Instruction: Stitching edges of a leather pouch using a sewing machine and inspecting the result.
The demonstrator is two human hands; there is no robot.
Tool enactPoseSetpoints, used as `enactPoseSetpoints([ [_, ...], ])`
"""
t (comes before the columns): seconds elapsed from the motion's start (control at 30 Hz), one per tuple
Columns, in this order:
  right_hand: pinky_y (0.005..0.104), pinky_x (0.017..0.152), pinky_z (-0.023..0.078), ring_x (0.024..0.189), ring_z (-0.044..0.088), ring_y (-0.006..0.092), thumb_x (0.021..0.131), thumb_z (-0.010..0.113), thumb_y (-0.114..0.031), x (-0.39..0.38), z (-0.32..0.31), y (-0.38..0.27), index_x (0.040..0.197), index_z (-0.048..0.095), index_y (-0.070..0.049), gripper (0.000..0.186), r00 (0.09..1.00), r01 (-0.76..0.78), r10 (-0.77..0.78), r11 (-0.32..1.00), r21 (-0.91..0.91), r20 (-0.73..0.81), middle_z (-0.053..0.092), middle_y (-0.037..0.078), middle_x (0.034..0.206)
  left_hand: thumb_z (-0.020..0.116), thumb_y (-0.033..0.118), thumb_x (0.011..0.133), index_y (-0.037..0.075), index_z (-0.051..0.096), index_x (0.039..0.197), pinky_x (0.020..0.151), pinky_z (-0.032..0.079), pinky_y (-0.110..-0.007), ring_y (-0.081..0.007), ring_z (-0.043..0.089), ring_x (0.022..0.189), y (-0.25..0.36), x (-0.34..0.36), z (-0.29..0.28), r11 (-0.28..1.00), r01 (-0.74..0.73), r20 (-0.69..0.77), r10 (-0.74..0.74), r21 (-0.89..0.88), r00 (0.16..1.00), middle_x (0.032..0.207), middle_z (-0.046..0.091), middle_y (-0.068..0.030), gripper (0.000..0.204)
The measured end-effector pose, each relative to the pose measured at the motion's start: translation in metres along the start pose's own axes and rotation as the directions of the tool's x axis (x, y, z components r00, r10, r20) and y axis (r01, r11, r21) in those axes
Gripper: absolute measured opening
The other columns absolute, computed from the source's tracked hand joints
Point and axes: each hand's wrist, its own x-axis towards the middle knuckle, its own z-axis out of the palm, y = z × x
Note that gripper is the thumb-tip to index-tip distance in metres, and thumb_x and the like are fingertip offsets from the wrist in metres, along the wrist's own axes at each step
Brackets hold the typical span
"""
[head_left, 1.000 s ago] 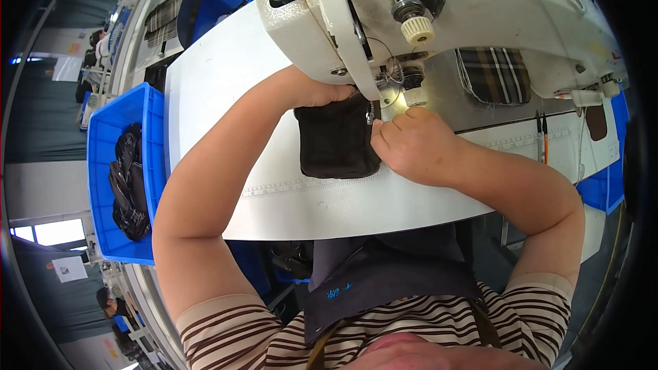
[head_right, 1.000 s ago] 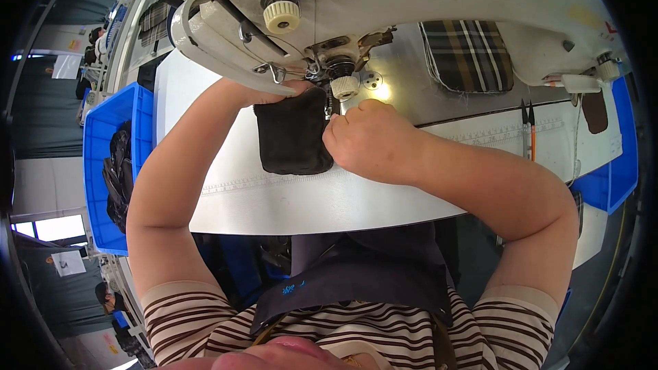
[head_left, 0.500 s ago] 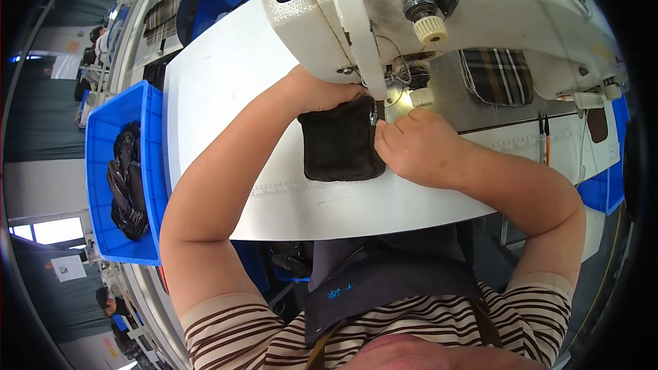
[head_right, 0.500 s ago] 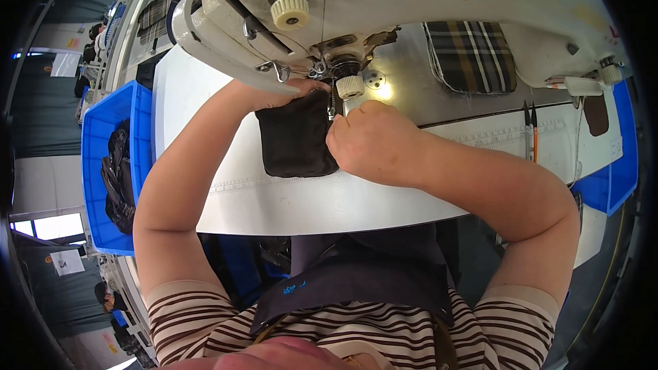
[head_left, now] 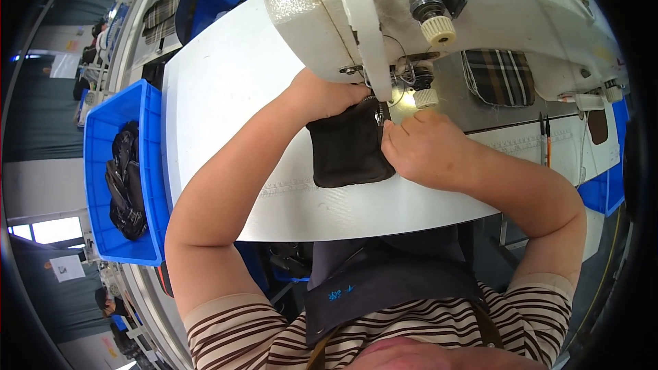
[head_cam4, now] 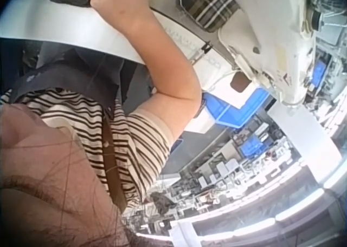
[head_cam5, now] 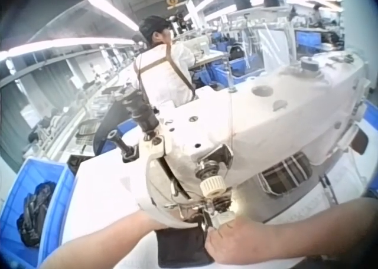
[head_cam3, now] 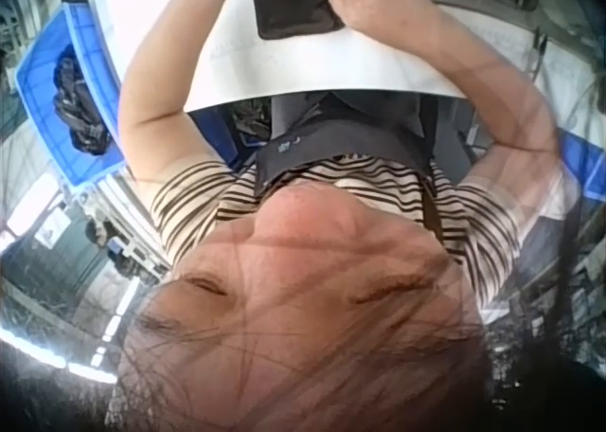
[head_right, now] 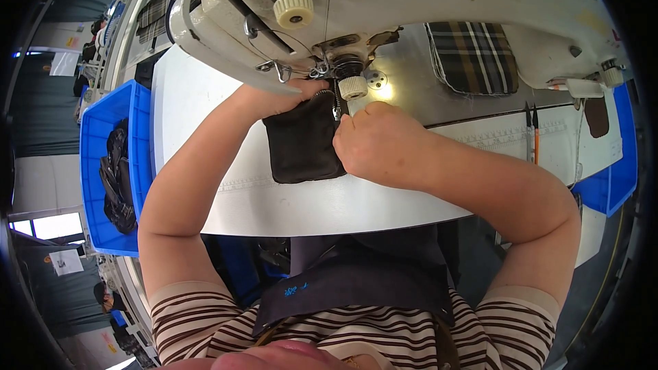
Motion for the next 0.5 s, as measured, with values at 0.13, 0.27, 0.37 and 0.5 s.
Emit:
enactPoseSetpoints([
  [0.13,0.0320,0.054,0.041,0.058,0.056,0.0167,0.078,0.071,-0.006,0.000,-0.002,-0.001,0.095,0.072,0.003,0.019,0.999,-0.010,0.009,1.000,0.012,0.043,0.055,0.001,0.066,0.073,0.030,0.090,0.005,0.074,0.113,0.090,0.054,-0.039,-0.0296,0.069,0.099,-0.005,-0.001,0.003,0.999,0.033,-0.002,-0.033,0.019,0.999,0.108,0.076,-0.0139,0.034],
  [0.27,0.0322,0.054,0.041,0.059,0.055,0.0170,0.077,0.071,-0.005,-0.001,-0.002,-0.003,0.098,0.073,0.004,0.023,0.998,-0.021,0.023,0.999,-0.027,0.059,0.056,0.002,0.066,0.072,0.029,0.091,0.009,0.074,0.116,0.090,0.055,-0.040,-0.0307,0.070,0.102,-0.005,-0.002,0.002,1.000,0.014,-0.016,-0.013,0.020,1.000,0.110,0.076,-0.0130,0.033],
  [0.37,0.0330,0.050,0.039,0.053,0.055,0.0170,0.080,0.072,-0.005,0.001,-0.002,0.000,0.082,0.070,0.000,0.005,1.000,-0.002,0.002,0.999,-0.033,-0.009,0.054,0.002,0.061,0.070,0.030,0.091,0.014,0.074,0.119,0.090,0.055,-0.040,-0.0321,0.070,0.105,-0.007,0.000,0.001,1.000,-0.004,-0.003,0.004,0.023,1.000,0.112,0.076,-0.0124,0.033],
  [0.5,0.0322,0.054,0.042,0.060,0.056,0.0170,0.077,0.070,-0.007,0.002,-0.001,-0.002,0.101,0.073,0.004,0.026,0.998,-0.016,0.019,0.999,-0.051,0.056,0.057,0.002,0.068,0.071,0.032,0.092,0.014,0.074,0.120,0.089,0.055,-0.040,-0.0324,0.070,0.105,-0.020,0.004,0.001,0.999,-0.020,-0.007,0.020,-0.032,1.000,0.111,0.076,-0.0126,0.033],
])
